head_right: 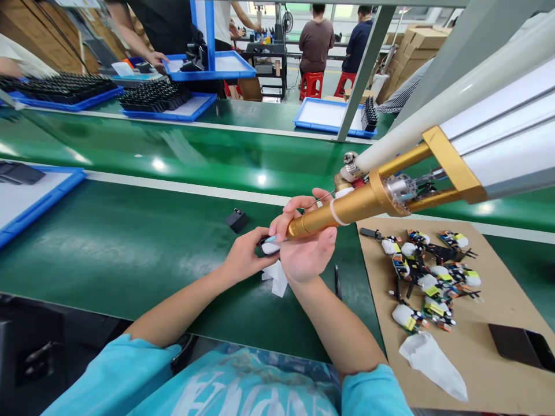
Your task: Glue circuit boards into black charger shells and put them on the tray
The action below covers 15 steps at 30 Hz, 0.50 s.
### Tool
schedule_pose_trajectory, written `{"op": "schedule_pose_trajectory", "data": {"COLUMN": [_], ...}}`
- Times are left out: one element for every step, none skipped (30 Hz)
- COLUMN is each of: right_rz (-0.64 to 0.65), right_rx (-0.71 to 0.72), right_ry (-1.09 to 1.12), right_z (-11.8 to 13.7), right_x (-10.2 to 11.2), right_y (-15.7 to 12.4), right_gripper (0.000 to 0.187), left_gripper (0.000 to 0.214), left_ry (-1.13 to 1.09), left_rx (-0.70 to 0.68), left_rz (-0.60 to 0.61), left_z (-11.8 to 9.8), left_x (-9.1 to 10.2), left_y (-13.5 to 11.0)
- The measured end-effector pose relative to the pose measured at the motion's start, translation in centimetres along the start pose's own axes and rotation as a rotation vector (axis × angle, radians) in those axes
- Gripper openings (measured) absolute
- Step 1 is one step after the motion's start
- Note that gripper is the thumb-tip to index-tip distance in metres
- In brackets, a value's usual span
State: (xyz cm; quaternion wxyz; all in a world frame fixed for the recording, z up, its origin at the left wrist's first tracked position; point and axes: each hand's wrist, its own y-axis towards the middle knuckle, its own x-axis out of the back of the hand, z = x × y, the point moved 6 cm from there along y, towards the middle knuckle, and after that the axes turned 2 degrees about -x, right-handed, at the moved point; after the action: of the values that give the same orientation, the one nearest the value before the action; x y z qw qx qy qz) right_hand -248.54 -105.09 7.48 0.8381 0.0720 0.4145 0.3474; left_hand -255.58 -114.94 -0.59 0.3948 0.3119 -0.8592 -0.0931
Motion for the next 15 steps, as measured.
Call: {"op": "schedule_pose_trajectory", "data": {"right_rz": [0.017, 0.038, 0.059, 0.077, 0.092, 0.099, 0.101, 0.101, 0.095, 0.085, 0.069, 0.052, 0.034, 0.015, 0.001], "right_rx": [0.002, 0.007, 0.014, 0.020, 0.024, 0.025, 0.024, 0.023, 0.021, 0.019, 0.017, 0.013, 0.009, 0.002, -0.003], "right_ry": [0.008, 0.020, 0.033, 0.045, 0.054, 0.061, 0.065, 0.066, 0.063, 0.055, 0.043, 0.028, 0.013, 0.001, -0.004], "right_z": [0.05, 0.11, 0.16, 0.21, 0.23, 0.24, 0.23, 0.23, 0.22, 0.22, 0.22, 0.21, 0.19, 0.15, 0.10], "right_x": [-0.17, -0.33, -0.47, -0.58, -0.65, -0.67, -0.68, -0.67, -0.65, -0.60, -0.52, -0.44, -0.33, -0.21, -0.10], "right_y": [-0.20, -0.39, -0.57, -0.73, -0.86, -0.94, -0.98, -0.99, -0.95, -0.87, -0.77, -0.65, -0.52, -0.38, -0.24], "right_gripper": [0.042, 0.040, 0.037, 0.036, 0.034, 0.034, 0.035, 0.036, 0.038, 0.040, 0.042, 0.044, 0.045, 0.047, 0.048], "left_gripper": [0.038, 0.038, 0.038, 0.037, 0.037, 0.036, 0.036, 0.036, 0.035, 0.035, 0.035, 0.034, 0.034, 0.033, 0.032], "left_ry": [-0.002, -0.004, -0.004, -0.004, -0.004, -0.003, -0.002, 0.001, 0.003, 0.003, 0.003, 0.004, 0.010, 0.022, 0.039], "left_rx": [-0.018, -0.034, -0.047, -0.058, -0.068, -0.074, -0.077, -0.076, -0.073, -0.070, -0.067, -0.062, -0.054, -0.044, -0.033], "left_rz": [-0.014, -0.028, -0.043, -0.054, -0.063, -0.067, -0.068, -0.065, -0.060, -0.054, -0.050, -0.047, -0.045, -0.044, -0.042], "left_z": [-0.24, -0.44, -0.58, -0.68, -0.75, -0.77, -0.75, -0.71, -0.66, -0.62, -0.60, -0.60, -0.59, -0.59, -0.55], "left_x": [0.12, 0.23, 0.33, 0.42, 0.48, 0.52, 0.53, 0.53, 0.51, 0.50, 0.51, 0.52, 0.55, 0.60, 0.66], "left_y": [-0.09, -0.17, -0.24, -0.30, -0.34, -0.36, -0.36, -0.34, -0.32, -0.28, -0.24, -0.19, -0.14, -0.08, -0.01]}}
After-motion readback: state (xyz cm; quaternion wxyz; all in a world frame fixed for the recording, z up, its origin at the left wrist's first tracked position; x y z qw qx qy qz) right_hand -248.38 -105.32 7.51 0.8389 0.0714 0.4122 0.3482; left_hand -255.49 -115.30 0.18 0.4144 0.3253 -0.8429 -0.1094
